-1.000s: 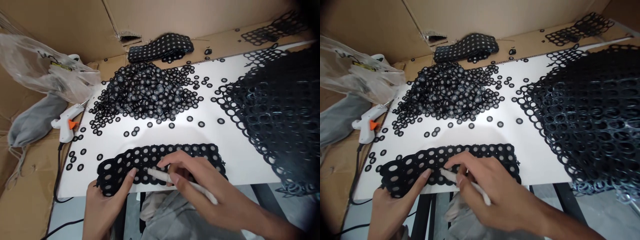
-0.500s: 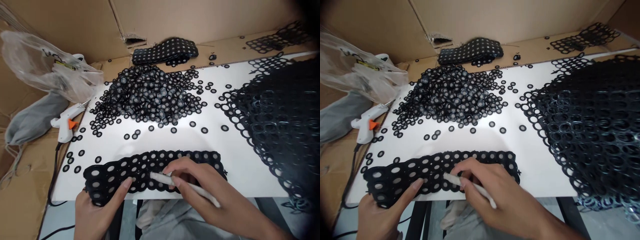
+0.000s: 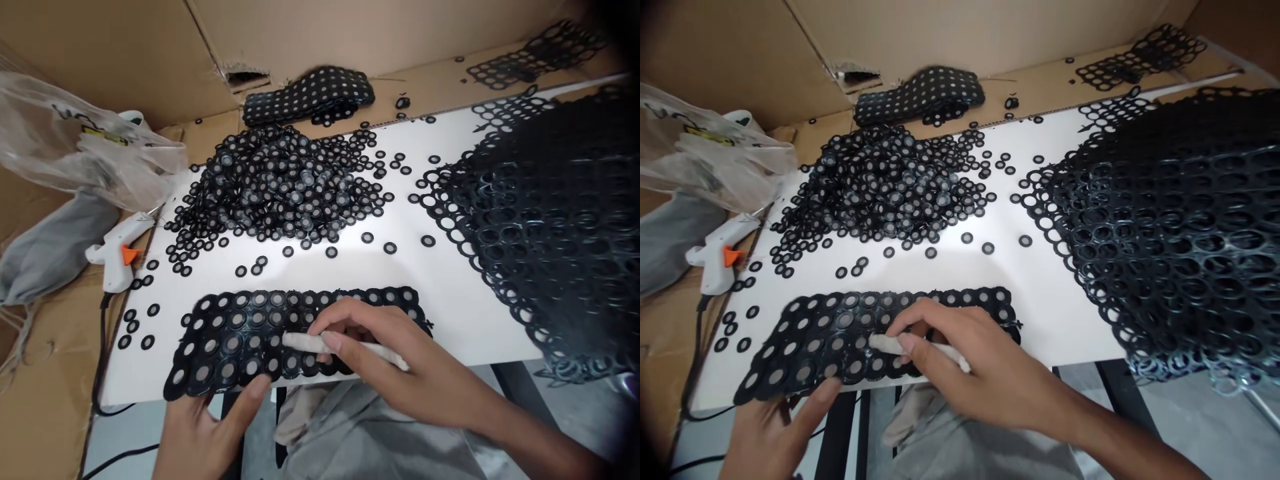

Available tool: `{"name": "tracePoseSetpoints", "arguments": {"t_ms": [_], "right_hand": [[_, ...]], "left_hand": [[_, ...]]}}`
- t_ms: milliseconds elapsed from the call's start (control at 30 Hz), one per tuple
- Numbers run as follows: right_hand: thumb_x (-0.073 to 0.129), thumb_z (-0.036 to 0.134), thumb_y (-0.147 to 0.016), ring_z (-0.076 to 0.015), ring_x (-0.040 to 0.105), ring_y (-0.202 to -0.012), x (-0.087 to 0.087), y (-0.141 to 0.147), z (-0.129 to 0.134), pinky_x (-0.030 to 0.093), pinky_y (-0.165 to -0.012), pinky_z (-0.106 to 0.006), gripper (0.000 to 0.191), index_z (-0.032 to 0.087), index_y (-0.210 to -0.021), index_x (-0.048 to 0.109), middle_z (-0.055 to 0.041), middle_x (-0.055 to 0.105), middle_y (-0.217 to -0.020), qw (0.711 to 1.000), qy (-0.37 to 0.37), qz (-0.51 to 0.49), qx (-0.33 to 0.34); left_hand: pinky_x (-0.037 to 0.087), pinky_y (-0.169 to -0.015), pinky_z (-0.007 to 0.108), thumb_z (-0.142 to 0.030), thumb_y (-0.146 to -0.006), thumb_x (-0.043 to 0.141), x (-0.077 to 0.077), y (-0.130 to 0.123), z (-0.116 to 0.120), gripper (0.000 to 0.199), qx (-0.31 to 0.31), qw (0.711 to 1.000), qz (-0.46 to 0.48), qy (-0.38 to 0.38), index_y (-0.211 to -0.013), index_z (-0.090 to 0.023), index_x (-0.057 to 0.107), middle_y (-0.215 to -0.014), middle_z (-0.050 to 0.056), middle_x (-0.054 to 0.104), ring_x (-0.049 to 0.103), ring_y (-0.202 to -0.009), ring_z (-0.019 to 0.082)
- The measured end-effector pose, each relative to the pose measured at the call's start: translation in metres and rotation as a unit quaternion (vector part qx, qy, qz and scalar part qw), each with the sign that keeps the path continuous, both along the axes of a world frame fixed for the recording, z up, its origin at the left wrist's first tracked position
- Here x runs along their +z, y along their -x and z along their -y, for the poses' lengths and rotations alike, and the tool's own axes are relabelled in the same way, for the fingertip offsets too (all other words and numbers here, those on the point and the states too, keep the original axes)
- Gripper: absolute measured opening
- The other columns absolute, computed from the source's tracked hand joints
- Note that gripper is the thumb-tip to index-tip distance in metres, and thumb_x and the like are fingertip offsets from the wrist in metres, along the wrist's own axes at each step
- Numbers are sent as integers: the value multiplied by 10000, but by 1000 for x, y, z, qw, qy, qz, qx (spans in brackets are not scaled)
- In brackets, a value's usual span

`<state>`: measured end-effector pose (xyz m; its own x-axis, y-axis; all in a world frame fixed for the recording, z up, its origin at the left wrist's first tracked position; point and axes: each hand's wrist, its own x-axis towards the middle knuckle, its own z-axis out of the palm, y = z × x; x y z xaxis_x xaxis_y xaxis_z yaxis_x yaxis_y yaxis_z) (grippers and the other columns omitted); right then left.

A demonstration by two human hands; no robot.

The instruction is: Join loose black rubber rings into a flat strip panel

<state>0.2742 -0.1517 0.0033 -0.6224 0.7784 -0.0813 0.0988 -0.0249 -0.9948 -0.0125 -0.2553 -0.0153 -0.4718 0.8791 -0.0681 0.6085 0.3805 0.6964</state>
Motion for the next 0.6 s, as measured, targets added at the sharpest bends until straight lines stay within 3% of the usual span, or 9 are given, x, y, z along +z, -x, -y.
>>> {"name": "tracePoseSetpoints", "arguments": {"t_ms": [67,133,233,333,467,600], "right_hand": [[578,379,-1214,-168,778,-942,0,1,1,536,-852,-276,200,302,-1308,737,22,823,-1055,1000,-13,13,4],[588,342,-1205,-163,770,-947,-2,0,2,533,-885,-279,195,304,-1320,740,19,821,-1087,999,-31,19,5],[536,265,-1205,-152,770,-903,-6,-3,5,558,-847,-261,233,288,-1289,752,10,800,-1055,999,-6,-27,-21],[481,238,-1214,-131,711,-739,-10,-8,7,557,-750,-240,292,288,-1259,765,28,720,-896,996,42,-59,-53],[481,225,-1200,-122,652,-661,-14,-9,9,548,-701,-244,306,279,-1274,772,24,674,-876,996,52,-49,-62],[479,243,-1198,-128,644,-639,-14,-8,8,493,-601,-229,301,262,-1243,775,17,684,-829,993,59,-69,-70]], "left_hand": [[486,-1304,594,-622,-879,882,2,-22,-12,407,-8,999,-30,-22,-1099,-282,841,-1162,86,863,750,-1320,403],[454,-1339,601,-553,-878,904,2,-41,-22,385,-6,991,-88,-99,-1126,-268,833,-1157,86,866,760,-1322,403],[470,-1344,587,-504,-915,888,1,-55,-32,365,12,980,-124,-153,-1156,-236,836,-1221,111,858,747,-1380,399],[532,-1304,561,-496,-933,878,1,-57,-34,358,18,985,-98,-138,-1161,-222,848,-1266,124,853,745,-1392,390],[586,-1254,552,-520,-905,907,1,-57,-32,443,40,990,-58,-118,-1237,-233,851,-1398,126,824,757,-1369,392],[482,-1351,591,-531,-835,960,-1,-61,-31,479,108,983,-54,-136,-1198,-239,844,-1377,115,823,646,-1519,420]]}}
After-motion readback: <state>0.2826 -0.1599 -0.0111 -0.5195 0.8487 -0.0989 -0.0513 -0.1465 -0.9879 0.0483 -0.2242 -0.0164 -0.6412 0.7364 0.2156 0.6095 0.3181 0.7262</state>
